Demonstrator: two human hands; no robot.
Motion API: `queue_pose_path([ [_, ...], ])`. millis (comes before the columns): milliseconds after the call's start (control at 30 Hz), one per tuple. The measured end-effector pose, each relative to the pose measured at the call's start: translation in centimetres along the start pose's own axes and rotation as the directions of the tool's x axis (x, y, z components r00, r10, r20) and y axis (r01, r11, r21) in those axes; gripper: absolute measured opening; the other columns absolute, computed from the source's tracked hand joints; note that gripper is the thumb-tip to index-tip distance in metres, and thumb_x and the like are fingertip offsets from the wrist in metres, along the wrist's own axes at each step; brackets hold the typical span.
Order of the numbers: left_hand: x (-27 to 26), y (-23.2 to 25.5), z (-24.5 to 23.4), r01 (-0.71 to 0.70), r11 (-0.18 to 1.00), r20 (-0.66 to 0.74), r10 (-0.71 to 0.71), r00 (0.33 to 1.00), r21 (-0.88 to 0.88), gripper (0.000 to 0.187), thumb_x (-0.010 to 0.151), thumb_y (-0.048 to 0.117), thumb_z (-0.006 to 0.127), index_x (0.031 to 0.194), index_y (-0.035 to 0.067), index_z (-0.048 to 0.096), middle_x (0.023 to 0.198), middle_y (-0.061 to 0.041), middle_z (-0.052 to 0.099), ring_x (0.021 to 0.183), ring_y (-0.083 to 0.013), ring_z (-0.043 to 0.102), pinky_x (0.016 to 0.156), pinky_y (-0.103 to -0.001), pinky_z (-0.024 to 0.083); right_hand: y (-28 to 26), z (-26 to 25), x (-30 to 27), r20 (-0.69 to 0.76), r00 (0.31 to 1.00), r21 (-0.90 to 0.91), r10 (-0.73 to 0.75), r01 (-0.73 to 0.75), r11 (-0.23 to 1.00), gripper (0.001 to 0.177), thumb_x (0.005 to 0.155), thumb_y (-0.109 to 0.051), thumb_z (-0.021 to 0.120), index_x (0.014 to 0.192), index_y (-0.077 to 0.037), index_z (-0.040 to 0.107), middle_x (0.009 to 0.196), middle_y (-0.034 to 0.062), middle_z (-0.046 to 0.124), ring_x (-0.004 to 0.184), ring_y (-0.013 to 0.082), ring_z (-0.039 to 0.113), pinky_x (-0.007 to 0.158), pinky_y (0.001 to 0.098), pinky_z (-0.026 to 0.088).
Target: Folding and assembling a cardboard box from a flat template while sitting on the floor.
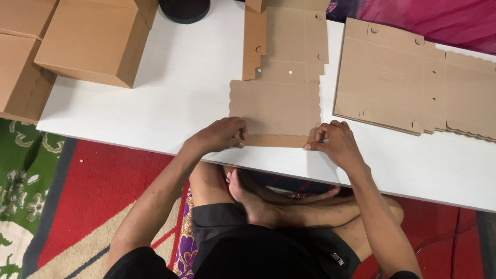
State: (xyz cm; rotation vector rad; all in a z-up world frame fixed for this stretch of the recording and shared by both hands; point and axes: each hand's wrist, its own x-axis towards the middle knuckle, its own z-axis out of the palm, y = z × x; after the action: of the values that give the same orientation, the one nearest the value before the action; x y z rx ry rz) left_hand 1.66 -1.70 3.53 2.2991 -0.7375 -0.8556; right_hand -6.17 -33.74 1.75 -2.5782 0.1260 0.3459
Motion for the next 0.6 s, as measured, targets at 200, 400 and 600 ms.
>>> queue_pose_path([
  [200,1.5,-1.4,0.7,-0.019,0.999,-0.033,0.02,0.999,0.027,0.011,0.084,0.003,0.074,0.091,0.007,0.067,0.082,-0.009,0.064,0.072,-0.0236,0.067,0.06,-0.034,0.05,-6.3,1.7,-0.2,-0.012,0.972,-0.023,-0.234,0.234,0.972,0.036,0.078,-0.037,0.087,0.092,-0.008,0.07,0.095,0.011,0.057,0.104,0.0334,0.054,0.092,0.044,0.045],
  [400,1.4,-1.7,0.1,-0.087,0.996,-0.003,0.087,0.996,-0.03,0.011,0.082,-0.002,0.074,0.091,0.002,0.069,0.085,-0.014,0.067,0.077,-0.03,0.071,0.064,-0.038,0.054,-8.1,10.1,4.1,-0.16,0.912,0.03,-0.378,0.387,0.922,0.04,0.082,-0.046,0.082,0.089,-0.012,0.062,0.084,0.0009,0.054,0.094,0.0208,0.055,0.087,0.0385,0.042],
  [600,1.6,-1.0,0.1,0.023,1.0,0.026,-0.023,0.999,0.01,0.018,0.077,0.001,0.075,0.094,0.007,0.073,0.089,-0.015,0.072,0.085,-0.0345,0.074,0.071,-0.041,0.058,-9.9,9.1,3.4,-0.098,0.934,-0.018,-0.344,0.344,0.939,0.05,0.072,-0.052,0.085,0.089,-0.01,0.062,0.087,0.0016,0.051,0.094,0.0232,0.05,0.082,0.0392,0.037],
])
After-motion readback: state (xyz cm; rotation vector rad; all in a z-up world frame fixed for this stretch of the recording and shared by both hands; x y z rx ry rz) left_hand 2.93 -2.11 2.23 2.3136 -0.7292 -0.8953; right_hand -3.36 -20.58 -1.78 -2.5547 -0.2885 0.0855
